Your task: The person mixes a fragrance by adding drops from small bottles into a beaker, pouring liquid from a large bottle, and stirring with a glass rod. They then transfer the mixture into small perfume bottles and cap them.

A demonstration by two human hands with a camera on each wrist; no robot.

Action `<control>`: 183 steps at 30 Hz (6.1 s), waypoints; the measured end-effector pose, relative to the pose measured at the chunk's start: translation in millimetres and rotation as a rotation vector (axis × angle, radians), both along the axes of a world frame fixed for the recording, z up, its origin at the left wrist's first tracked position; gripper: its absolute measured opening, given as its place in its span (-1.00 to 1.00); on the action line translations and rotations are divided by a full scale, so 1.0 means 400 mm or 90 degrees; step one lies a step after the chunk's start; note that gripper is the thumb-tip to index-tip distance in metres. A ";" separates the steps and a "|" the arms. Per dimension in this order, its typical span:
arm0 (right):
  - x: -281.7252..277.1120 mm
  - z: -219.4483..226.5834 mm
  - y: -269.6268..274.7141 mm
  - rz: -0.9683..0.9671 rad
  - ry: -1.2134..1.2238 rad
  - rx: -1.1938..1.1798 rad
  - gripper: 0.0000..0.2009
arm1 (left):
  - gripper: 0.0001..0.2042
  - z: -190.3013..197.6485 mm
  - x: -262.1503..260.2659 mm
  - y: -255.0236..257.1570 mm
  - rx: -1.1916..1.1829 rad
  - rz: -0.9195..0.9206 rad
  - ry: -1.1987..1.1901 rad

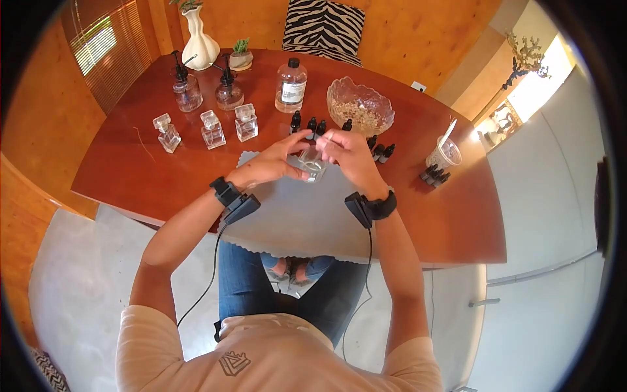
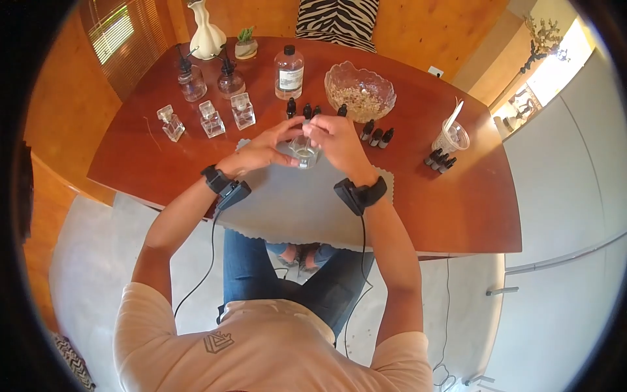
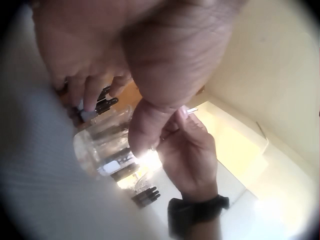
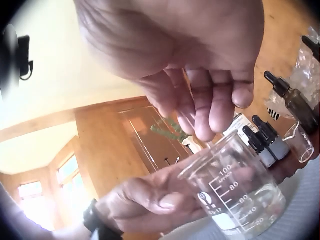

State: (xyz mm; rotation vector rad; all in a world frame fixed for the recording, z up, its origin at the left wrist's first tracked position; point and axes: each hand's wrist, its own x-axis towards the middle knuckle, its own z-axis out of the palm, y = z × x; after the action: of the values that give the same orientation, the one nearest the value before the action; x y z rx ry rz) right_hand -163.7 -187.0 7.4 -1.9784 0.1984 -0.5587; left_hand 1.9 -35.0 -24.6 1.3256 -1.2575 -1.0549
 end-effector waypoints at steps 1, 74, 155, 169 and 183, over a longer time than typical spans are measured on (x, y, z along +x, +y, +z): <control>-0.004 -0.002 -0.013 0.061 0.007 0.035 -0.73 | -0.04 -0.006 -0.002 -0.013 -0.012 -0.014 -0.006; -0.046 -0.037 -0.039 0.067 -0.077 0.043 -0.71 | -0.30 -0.068 0.010 -0.059 0.023 -0.090 0.005; -0.060 -0.005 -0.005 -0.015 0.006 0.057 -0.69 | -0.34 -0.064 0.018 -0.051 -0.096 -0.071 -0.212; -0.055 -0.009 -0.008 -0.085 -0.017 0.112 -0.68 | -0.34 -0.065 0.017 -0.048 -0.084 -0.059 -0.207; -0.057 -0.001 -0.002 -0.077 0.003 0.083 -0.69 | -0.33 -0.068 0.015 -0.048 -0.077 -0.059 -0.203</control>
State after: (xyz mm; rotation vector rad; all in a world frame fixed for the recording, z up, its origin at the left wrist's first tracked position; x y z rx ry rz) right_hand -186.6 -187.7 7.2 -1.8495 0.3517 -0.6036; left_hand 8.0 -54.3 -51.8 1.3893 -1.6072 -0.8370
